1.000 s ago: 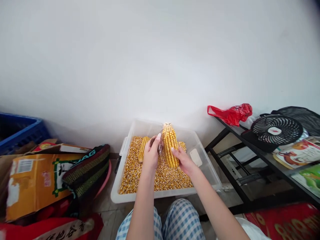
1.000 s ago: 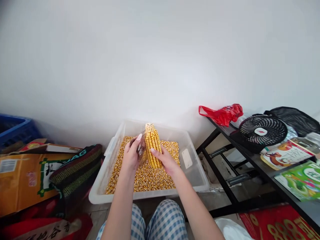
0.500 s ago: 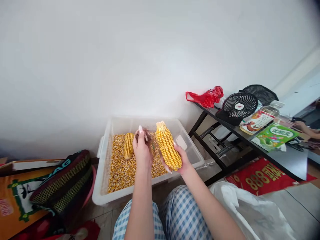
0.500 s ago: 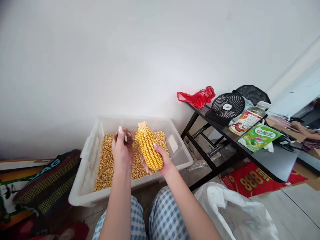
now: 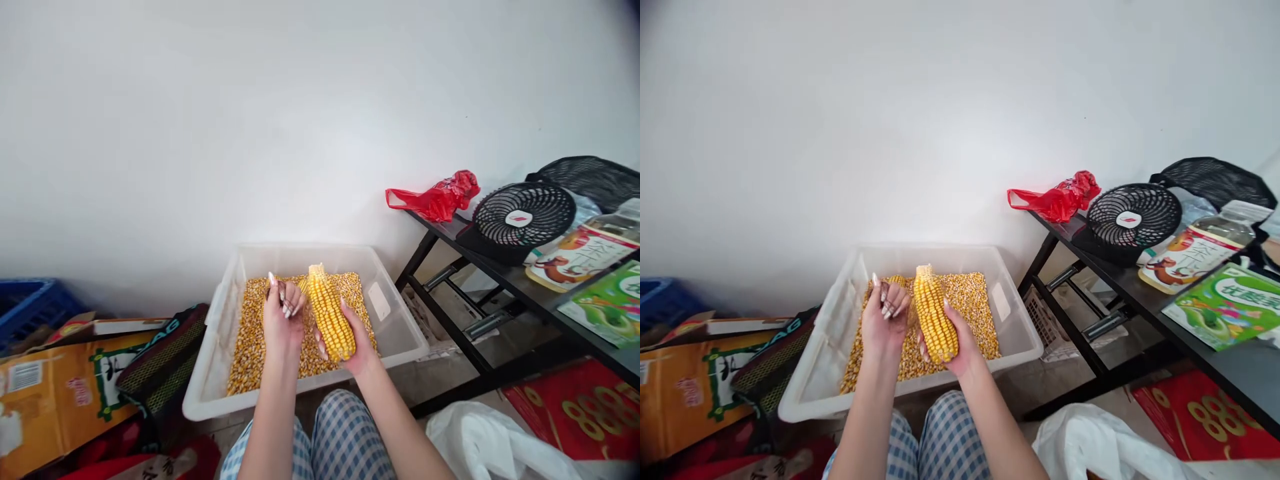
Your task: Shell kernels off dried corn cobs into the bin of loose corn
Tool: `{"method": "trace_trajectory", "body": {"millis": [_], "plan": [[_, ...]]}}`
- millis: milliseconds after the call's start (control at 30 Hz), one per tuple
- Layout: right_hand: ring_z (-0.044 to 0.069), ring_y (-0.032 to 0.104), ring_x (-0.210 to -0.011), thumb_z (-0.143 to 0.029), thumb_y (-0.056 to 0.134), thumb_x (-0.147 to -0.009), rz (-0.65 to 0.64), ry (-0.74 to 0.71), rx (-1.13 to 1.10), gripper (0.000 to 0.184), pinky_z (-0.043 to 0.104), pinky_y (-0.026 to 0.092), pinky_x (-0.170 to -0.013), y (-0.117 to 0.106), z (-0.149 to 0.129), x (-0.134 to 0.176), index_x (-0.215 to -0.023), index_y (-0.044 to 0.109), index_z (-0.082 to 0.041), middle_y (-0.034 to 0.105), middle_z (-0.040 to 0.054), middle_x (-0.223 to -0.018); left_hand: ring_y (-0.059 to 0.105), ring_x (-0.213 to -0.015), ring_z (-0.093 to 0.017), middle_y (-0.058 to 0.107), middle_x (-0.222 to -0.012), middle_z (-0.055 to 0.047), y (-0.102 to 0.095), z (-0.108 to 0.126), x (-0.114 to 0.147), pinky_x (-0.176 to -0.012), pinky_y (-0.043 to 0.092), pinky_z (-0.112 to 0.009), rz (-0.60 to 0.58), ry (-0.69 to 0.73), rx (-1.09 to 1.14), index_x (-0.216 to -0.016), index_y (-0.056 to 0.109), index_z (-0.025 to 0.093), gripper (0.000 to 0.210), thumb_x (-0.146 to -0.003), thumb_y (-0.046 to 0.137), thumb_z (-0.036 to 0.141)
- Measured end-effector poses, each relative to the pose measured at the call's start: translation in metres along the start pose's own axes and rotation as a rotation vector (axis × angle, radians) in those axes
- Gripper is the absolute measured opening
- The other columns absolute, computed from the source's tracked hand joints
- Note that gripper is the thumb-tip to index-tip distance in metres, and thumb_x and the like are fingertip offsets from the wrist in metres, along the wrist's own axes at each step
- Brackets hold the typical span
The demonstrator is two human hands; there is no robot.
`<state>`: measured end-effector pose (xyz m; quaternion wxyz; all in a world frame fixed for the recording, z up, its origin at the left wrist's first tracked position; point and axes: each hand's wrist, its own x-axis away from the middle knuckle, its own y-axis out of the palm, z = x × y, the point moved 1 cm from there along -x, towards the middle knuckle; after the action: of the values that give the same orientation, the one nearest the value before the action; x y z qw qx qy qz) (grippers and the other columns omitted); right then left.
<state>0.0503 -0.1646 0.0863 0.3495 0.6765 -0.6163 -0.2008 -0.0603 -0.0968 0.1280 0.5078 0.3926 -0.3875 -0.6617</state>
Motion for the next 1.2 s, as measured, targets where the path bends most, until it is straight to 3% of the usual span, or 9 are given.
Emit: {"method": "trace_trajectory", "body": {"millis": [167, 233, 367, 500, 567, 633, 867, 1000, 1200], "plan": [[0.013, 0.056, -0.053, -0.066, 0.042, -0.077, -0.053, -0.1, -0.069, 0.053, 0.024, 0.043, -0.042, -0.006, -0.021, -0.015, -0.09, 0.057, -0.017, 0.062, 0.0038, -0.067, 0.018, -0.036, -0.005, 0.023, -0.044, 0.008, 0.004, -0.014, 0.001, -0.035, 0.018, -0.019, -0.098, -0.177, -0.401, -0.056, 0.033, 0.018, 0.04, -0.081, 0.055, 0.041], [0.015, 0.059, -0.058, -0.061, 0.05, -0.075, -0.035, -0.126, -0.041, 0.048, 0.026, 0.047, -0.047, -0.009, -0.029, -0.019, -0.092, 0.057, -0.017, 0.063, 0.0039, -0.071, 0.028, -0.04, -0.007, 0.032, -0.048, 0.006, 0.008, -0.02, 0.002, -0.039, 0.024, -0.02, -0.087, -0.123, -0.661, -0.059, 0.039, 0.018, 0.037, -0.082, 0.052, 0.044], [0.015, 0.061, -0.069, -0.046, 0.062, -0.074, 0.053, -0.248, 0.018, 0.037, 0.027, 0.05, -0.06, -0.009, -0.04, -0.02, -0.1, 0.057, -0.02, 0.064, 0.0012, -0.078, 0.05, -0.067, -0.014, 0.055, -0.068, 0.001, 0.023, -0.02, 0.006, -0.059, 0.036, -0.023, -0.07, 0.171, -1.269, -0.071, 0.053, 0.019, 0.026, -0.079, 0.055, 0.044], [0.014, 0.061, -0.075, -0.044, 0.062, -0.075, 0.098, -0.326, 0.099, 0.028, 0.025, 0.048, -0.067, -0.012, -0.052, -0.013, -0.09, 0.058, -0.021, 0.064, -0.0012, -0.08, 0.046, -0.057, -0.016, 0.053, -0.058, 0.002, 0.031, -0.015, 0.007, -0.053, 0.031, -0.025, -0.255, 0.071, -1.657, -0.066, 0.057, 0.019, 0.023, -0.075, 0.061, 0.039], [0.014, 0.061, -0.076, -0.043, 0.062, -0.075, 0.072, -0.332, 0.133, 0.026, 0.025, 0.047, -0.068, -0.017, -0.058, -0.01, -0.086, 0.058, -0.021, 0.064, -0.0022, -0.078, 0.04, -0.05, -0.013, 0.048, -0.052, 0.002, 0.032, -0.015, 0.008, -0.049, 0.028, -0.024, -0.346, -0.039, -1.672, -0.06, 0.058, 0.019, 0.024, -0.074, 0.063, 0.037], [0.014, 0.061, -0.075, -0.044, 0.061, -0.075, 0.043, -0.329, 0.14, 0.025, 0.024, 0.046, -0.068, -0.021, -0.062, -0.006, -0.083, 0.057, -0.021, 0.063, -0.0028, -0.077, 0.041, -0.052, -0.013, 0.049, -0.054, 0.002, 0.034, -0.016, 0.011, -0.05, 0.03, -0.024, -0.336, -0.052, -1.58, -0.062, 0.061, 0.018, 0.023, -0.075, 0.061, 0.037], [0.013, 0.059, -0.071, -0.039, 0.061, -0.076, -0.115, -0.193, 0.099, 0.025, 0.025, 0.047, -0.064, -0.022, -0.055, 0.013, -0.094, 0.058, -0.023, 0.065, -0.0019, -0.088, 0.055, -0.084, -0.015, 0.062, -0.094, -0.007, 0.048, -0.029, 0.03, -0.07, 0.041, -0.021, 0.012, 0.275, -0.973, -0.071, 0.065, 0.017, 0.019, -0.072, 0.065, 0.036], [0.014, 0.061, -0.076, -0.035, 0.064, -0.073, -0.125, -0.175, 0.116, 0.034, 0.028, 0.048, -0.068, -0.017, -0.045, 0.023, -0.106, 0.057, -0.027, 0.065, -0.0015, -0.098, 0.057, -0.072, -0.015, 0.061, -0.073, -0.005, 0.053, -0.033, 0.035, -0.059, 0.041, -0.02, 0.065, 0.247, -0.743, -0.066, 0.06, 0.015, 0.024, -0.072, 0.065, 0.038], [0.017, 0.056, -0.106, -0.031, 0.068, -0.069, 0.03, -0.344, 0.115, 0.047, 0.03, 0.043, -0.091, -0.007, -0.036, 0.023, -0.114, 0.054, -0.027, 0.06, -0.0001, -0.117, 0.032, -0.04, -0.007, 0.038, -0.044, 0.004, 0.052, -0.027, 0.032, -0.04, 0.025, -0.021, 0.029, 0.246, -0.971, -0.051, 0.044, 0.017, 0.041, -0.078, 0.058, 0.044]]}}
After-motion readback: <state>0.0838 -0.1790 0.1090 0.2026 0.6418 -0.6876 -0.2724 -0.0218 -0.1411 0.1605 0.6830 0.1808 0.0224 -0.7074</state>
